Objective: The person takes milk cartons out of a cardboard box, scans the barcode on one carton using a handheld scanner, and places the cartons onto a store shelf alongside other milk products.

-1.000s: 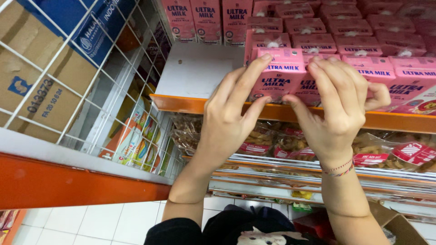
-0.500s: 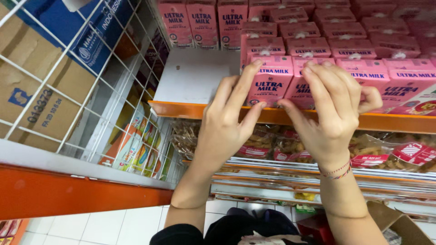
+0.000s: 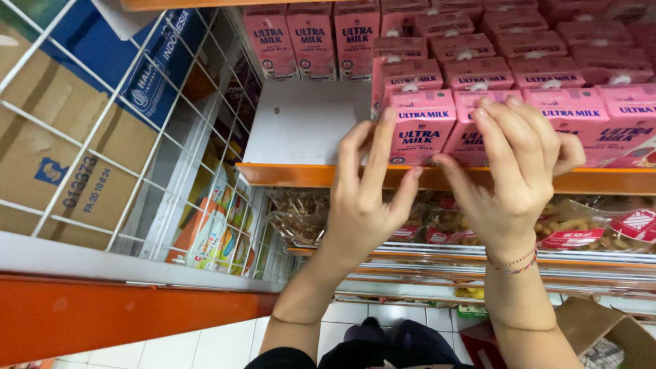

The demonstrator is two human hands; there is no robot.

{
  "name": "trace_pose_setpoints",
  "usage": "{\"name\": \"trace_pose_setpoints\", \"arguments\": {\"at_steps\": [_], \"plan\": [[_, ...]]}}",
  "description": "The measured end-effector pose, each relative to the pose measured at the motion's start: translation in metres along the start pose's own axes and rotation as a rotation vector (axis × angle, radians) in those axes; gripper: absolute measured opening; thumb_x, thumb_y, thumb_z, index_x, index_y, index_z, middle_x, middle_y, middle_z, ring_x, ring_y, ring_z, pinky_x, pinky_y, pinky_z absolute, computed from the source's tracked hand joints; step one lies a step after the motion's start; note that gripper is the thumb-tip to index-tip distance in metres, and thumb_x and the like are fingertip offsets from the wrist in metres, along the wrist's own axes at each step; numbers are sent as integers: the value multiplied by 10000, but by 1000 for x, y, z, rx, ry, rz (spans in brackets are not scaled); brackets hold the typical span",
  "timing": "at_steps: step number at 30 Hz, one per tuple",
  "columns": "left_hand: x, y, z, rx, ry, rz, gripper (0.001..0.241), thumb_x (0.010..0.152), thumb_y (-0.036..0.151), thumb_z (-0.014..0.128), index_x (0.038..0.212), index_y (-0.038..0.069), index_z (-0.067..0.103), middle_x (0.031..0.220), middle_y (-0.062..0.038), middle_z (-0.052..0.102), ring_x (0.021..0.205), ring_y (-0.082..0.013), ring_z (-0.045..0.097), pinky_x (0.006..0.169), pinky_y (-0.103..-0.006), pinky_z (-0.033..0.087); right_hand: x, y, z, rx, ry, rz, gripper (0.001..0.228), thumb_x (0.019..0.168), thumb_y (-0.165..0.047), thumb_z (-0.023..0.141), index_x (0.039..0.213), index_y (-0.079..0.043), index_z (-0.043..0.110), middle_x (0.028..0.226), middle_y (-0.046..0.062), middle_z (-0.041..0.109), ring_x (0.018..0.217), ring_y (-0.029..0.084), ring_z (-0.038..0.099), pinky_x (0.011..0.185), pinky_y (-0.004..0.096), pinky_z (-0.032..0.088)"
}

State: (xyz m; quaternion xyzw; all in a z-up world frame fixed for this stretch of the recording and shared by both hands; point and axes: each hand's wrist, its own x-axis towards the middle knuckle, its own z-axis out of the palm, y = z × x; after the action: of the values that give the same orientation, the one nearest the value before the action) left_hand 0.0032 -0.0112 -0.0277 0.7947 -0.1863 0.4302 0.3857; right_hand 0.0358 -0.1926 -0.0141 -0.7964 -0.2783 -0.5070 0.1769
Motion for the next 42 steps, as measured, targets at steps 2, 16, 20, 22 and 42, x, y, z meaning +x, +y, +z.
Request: {"name": "trace_pose_setpoints", "arguments": {"at_steps": [2,16,20,22,42], "plan": [[-7,-3,6,-21,72,60,680,976,110,787,1539,-11,425,1500,-228,392,1379,-384,516,1160,-413,527,-1,0,2,3,6,-2,597,907,-201,970,1357,36,658,1401,142,655,1356,339,565,1093,458,319],[-84,73,110,-505,-120,314,306,918,55,760,1208,44,662,1249,-164,531,1175,-387,654,1036,-483,596,-132,70,-105,223,138,224,347,869,-53,859,1150,-24,658,1232,153,644,1098,321,689,954,429,576],[-107,130,175,-673,-243,313,269,876,58,758,1138,45,695,1167,-150,597,1079,-361,688,955,-471,581,-197,110,-175,92,126,435,319,939,-20,824,1217,3,669,1229,144,659,1095,272,693,954,344,581],[-124,160,207,-734,-350,309,259,882,52,758,1133,36,698,1165,-144,605,1073,-352,684,953,-469,574,-236,126,-217,11,85,557,302,957,0,804,1227,17,669,1218,155,661,1070,262,700,939,323,578],[-414,309,536,-614,-1179,159,221,899,145,708,1102,61,701,1145,-121,655,1056,-343,661,916,-452,525,-655,250,-448,-311,-58,1387,257,975,27,689,1231,5,683,1069,131,689,946,219,703,862,312,567]]}}
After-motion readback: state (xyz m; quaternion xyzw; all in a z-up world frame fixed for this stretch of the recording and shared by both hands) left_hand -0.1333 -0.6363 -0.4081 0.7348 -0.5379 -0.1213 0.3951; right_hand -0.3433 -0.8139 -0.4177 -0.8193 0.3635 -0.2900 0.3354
